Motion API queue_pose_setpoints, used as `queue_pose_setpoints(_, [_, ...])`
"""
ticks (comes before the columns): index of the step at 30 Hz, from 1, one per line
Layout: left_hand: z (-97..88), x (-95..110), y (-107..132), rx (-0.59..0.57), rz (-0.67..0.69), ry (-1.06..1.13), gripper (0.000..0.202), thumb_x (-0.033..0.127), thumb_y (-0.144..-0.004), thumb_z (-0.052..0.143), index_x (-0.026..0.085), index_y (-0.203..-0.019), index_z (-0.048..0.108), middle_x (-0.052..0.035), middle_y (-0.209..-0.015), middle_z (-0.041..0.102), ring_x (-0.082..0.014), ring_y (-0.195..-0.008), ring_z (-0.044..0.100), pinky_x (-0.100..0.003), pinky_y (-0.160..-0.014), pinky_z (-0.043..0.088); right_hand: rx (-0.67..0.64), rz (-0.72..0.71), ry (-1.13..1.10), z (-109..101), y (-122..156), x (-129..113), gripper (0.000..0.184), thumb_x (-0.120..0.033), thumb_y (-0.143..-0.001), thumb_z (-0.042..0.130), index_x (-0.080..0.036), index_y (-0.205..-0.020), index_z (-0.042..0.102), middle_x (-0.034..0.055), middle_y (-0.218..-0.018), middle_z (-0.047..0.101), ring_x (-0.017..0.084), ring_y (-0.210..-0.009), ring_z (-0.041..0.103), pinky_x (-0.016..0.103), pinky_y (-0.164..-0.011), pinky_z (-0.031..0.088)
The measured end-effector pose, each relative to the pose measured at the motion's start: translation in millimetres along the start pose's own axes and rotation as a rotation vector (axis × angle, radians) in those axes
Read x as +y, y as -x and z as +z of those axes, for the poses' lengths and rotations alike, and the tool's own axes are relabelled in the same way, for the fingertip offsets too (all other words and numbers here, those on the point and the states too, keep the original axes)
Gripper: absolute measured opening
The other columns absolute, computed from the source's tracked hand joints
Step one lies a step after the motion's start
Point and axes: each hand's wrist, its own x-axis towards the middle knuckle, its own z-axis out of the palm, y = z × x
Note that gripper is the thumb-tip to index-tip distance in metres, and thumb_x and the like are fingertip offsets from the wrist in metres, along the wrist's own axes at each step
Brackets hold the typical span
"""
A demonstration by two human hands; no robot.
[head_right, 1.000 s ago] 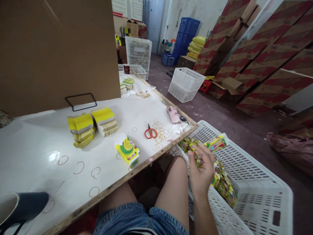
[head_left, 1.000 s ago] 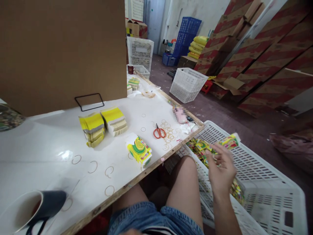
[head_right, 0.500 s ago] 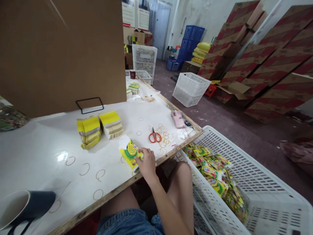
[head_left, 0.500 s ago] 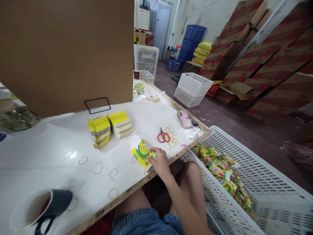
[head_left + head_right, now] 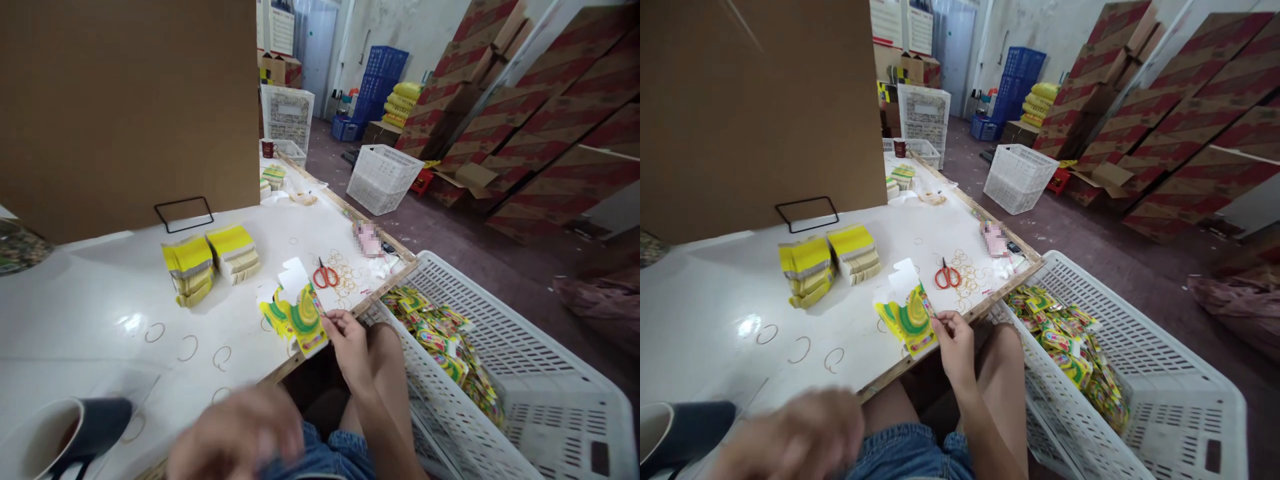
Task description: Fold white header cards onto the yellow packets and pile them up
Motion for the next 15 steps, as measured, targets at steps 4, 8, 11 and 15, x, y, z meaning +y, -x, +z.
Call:
queue_pose_setpoints(4, [19.8, -49, -39, 0.086, -0.058, 0.055, 0.039, 0.038, -0.078, 0.07, 0.022, -0.112, 0.065, -0.0096, -0.116, 0.065, -0.0261, -0.107, 0.06, -0.038, -0.094, 0.047, 0.042, 0.148, -0.374, -20, 27, -11, 0.031, -0.036, -0.068, 0.078, -0.017, -0.084, 0.06, 0.0031, -0.081, 0.065, 0.017, -0.076, 0.061, 0.029, -0.073, 0.05])
queue_pose_setpoints(8, [32.0, -82, -47, -0.194, -0.246, 0.246, 0.059, 0.051, -0.073, 0.072, 0.018, -0.12, 0.062, -0.0134, -0.122, 0.063, -0.0319, -0.118, 0.054, -0.041, -0.102, 0.041, -0.039, 0.267, -0.489, -22, 46, -20, 0.03, -0.035, -0.065, 0.081, -0.017, -0.08, 0.062, 0.0013, -0.076, 0.065, 0.014, -0.07, 0.06, 0.025, -0.068, 0.049])
queue_pose_setpoints(11, [34.3, -83, -47, -0.339, -0.321, 0.361, 0.061, 0.052, -0.07, 0.073, 0.017, -0.119, 0.063, -0.0143, -0.119, 0.065, -0.0341, -0.118, 0.054, -0.042, -0.102, 0.04, -0.078, 0.291, -0.48, -24, 52, -22, 0.029, -0.037, -0.067, 0.081, -0.017, -0.076, 0.062, 0.0004, -0.071, 0.065, 0.012, -0.065, 0.059, 0.023, -0.066, 0.048])
queue_pose_setpoints(15, [37.4, -80, -48, -0.329, -0.382, 0.471, 0.055, 0.046, -0.067, 0.078, 0.017, -0.112, 0.067, -0.014, -0.113, 0.068, -0.0338, -0.113, 0.057, -0.041, -0.096, 0.045, -0.083, 0.183, -0.269, -31, 55, -24, 0.029, -0.04, -0.07, 0.078, -0.016, -0.082, 0.065, 0.0036, -0.079, 0.066, 0.016, -0.077, 0.06, 0.027, -0.073, 0.048])
